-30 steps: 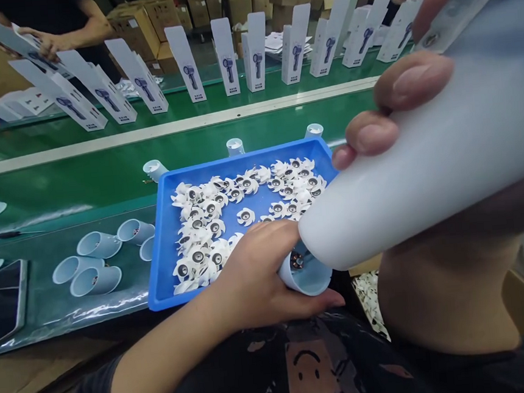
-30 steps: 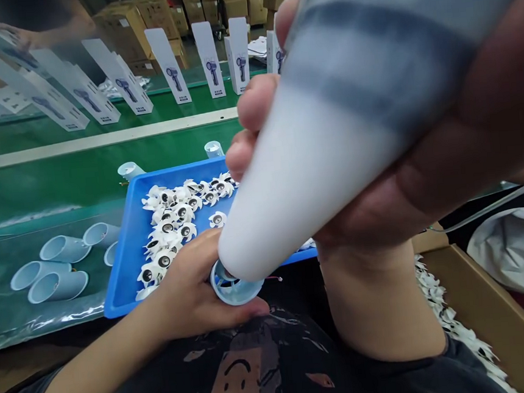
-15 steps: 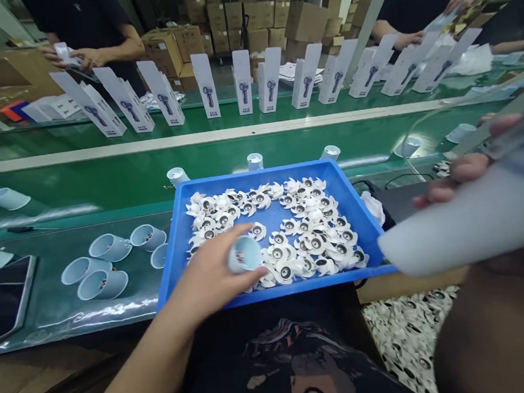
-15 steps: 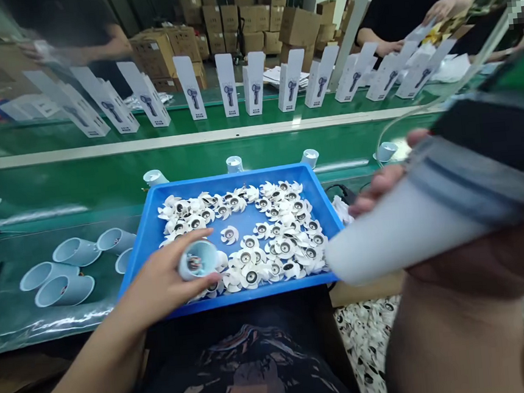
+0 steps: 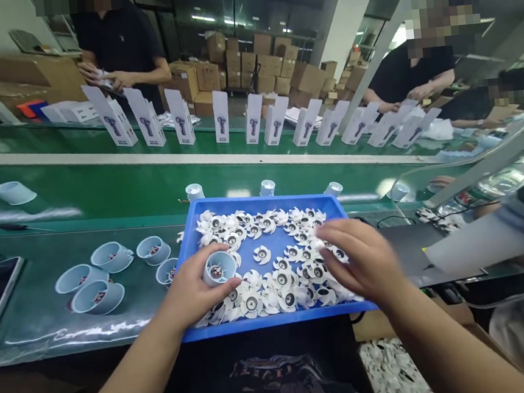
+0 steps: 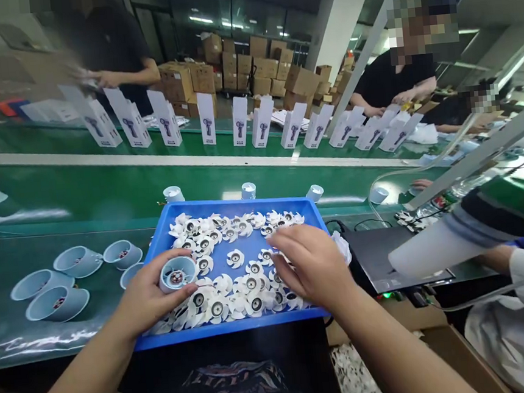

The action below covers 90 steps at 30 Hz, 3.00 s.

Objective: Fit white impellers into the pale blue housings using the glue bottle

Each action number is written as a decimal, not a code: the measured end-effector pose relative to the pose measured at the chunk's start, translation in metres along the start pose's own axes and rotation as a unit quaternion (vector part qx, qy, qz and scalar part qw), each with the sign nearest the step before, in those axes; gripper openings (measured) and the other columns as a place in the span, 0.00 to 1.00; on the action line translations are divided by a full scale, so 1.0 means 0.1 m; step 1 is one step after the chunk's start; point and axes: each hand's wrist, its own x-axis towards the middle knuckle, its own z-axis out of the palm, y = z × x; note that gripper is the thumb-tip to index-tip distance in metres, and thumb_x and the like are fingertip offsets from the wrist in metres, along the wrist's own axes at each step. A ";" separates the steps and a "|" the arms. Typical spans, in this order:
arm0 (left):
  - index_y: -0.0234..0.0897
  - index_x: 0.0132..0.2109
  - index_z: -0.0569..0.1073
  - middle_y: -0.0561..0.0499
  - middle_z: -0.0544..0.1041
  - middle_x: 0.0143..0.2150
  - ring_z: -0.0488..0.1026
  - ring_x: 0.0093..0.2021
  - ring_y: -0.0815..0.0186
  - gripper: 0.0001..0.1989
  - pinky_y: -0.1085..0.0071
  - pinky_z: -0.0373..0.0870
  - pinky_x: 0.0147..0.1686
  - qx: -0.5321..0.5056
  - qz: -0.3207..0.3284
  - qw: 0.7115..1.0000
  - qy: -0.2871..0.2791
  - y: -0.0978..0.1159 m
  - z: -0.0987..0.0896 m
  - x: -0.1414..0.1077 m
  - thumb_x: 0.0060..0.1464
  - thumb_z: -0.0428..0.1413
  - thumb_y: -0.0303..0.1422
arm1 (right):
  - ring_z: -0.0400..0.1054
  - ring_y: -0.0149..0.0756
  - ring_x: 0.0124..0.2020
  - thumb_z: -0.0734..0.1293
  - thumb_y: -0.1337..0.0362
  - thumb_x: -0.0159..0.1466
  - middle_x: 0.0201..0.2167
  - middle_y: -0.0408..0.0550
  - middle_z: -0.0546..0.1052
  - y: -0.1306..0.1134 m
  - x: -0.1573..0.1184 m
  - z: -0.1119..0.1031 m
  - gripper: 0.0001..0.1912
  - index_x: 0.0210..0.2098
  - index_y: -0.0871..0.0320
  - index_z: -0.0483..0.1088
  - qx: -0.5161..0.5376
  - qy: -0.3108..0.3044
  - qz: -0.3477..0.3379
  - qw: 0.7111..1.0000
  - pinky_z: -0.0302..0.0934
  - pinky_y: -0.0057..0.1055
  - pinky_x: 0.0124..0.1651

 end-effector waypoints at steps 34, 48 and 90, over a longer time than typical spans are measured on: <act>0.38 0.54 0.65 0.44 0.76 0.51 0.73 0.53 0.55 0.20 0.54 0.70 0.56 0.028 0.194 0.980 0.044 0.39 0.28 -0.30 0.54 0.57 0.27 | 0.66 0.36 0.35 0.67 0.66 0.62 0.37 0.47 0.69 -1.06 0.10 0.11 0.09 0.41 0.52 0.77 0.273 -0.035 0.074 0.959 0.60 0.34 0.38; 0.39 0.55 0.64 0.45 0.77 0.51 0.73 0.54 0.55 0.20 0.52 0.69 0.57 0.055 0.213 0.973 0.074 0.46 0.16 -0.27 0.56 0.55 0.27 | 0.63 0.34 0.30 0.65 0.66 0.64 0.33 0.46 0.67 -1.11 0.16 0.01 0.08 0.42 0.56 0.74 0.212 0.013 0.023 0.977 0.59 0.31 0.33; 0.42 0.56 0.63 0.45 0.75 0.54 0.72 0.56 0.56 0.20 0.49 0.58 0.66 -0.001 0.141 0.987 0.077 0.40 0.19 -0.46 0.59 0.59 0.34 | 0.48 0.51 0.69 0.61 0.43 0.68 0.70 0.49 0.50 -1.25 -0.12 0.48 0.30 0.66 0.44 0.57 0.493 -0.009 0.140 0.858 0.45 0.55 0.70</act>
